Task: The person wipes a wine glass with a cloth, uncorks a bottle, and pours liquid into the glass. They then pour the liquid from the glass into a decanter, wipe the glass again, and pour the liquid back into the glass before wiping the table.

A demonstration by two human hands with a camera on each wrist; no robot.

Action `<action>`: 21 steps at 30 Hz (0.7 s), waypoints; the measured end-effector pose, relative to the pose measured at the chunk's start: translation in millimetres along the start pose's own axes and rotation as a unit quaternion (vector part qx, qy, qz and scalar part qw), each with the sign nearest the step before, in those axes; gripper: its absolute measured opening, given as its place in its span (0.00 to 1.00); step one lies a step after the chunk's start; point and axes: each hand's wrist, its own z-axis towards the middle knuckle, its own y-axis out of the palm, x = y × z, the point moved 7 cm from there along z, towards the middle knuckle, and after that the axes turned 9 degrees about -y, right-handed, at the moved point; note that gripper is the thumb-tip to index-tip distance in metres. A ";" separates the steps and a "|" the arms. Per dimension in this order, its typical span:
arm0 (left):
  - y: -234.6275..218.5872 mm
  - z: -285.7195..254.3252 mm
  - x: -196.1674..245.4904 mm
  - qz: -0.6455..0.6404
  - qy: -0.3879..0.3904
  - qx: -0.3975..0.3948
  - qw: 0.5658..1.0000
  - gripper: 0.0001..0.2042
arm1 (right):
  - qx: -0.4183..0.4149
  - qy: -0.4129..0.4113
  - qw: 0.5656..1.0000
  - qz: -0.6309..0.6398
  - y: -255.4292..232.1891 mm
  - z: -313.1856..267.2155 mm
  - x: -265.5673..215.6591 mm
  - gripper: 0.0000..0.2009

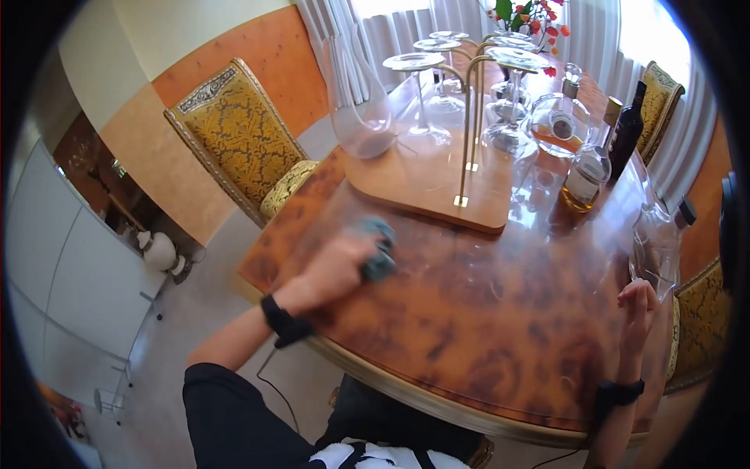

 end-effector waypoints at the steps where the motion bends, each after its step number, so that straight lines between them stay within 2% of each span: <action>1: -17.7 -7.1 -33.5 -0.018 -0.083 0.034 0.996 0.17 | 0.000 0.003 1.000 -0.009 0.9 -0.7 0.3 0.19; 3: -29.9 -25.2 -76.5 0.036 -0.083 0.108 0.990 0.18 | -0.008 0.013 1.000 -0.007 6.5 -0.5 4.5 0.18; 4: -24.1 -36.2 -40.1 0.031 -0.063 0.077 0.995 0.18 | -0.004 0.014 1.000 -0.011 3.5 -2.3 2.9 0.18; 6: 4.9 -54.6 1.2 -0.032 -0.038 -0.015 0.999 0.22 | -0.003 0.020 1.000 -0.015 0.7 -3.9 3.7 0.18; 8: 32.8 -74.3 59.2 -0.089 0.051 -0.125 0.987 0.26 | -0.007 0.018 1.000 -0.013 3.1 -2.1 4.4 0.18; 9: 40.2 -85.9 86.1 -0.051 0.107 -0.177 0.977 0.29 | -0.003 0.018 1.000 -0.013 3.3 -2.8 3.6 0.18; 11: 43.7 -91.9 110.9 -0.056 0.165 -0.189 0.966 0.30 | -0.004 0.021 1.000 -0.015 5.4 -1.8 3.2 0.18; 12: 45.5 -88.4 108.2 -0.059 0.164 -0.189 0.966 0.30 | -0.004 0.021 0.999 -0.025 6.9 -1.8 2.5 0.18; 14: 43.3 -62.4 86.3 0.051 0.129 -0.109 0.984 0.32 | 0.007 0.021 0.999 -0.043 9.4 -2.9 -1.4 0.18; 15: 44.6 -49.1 75.1 0.116 0.096 -0.086 0.985 0.32 | -0.020 0.008 0.998 -0.055 16.4 0.2 -5.7 0.18; 17: 49.6 -21.1 70.4 0.138 0.058 -0.092 0.984 0.32 | -0.043 -0.010 0.996 -0.075 24.2 2.4 -17.1 0.18; 21: 95.1 14.4 140.8 0.123 0.127 -0.151 0.973 0.32 | -0.010 -0.028 0.998 -0.061 27.7 6.4 -30.3 0.18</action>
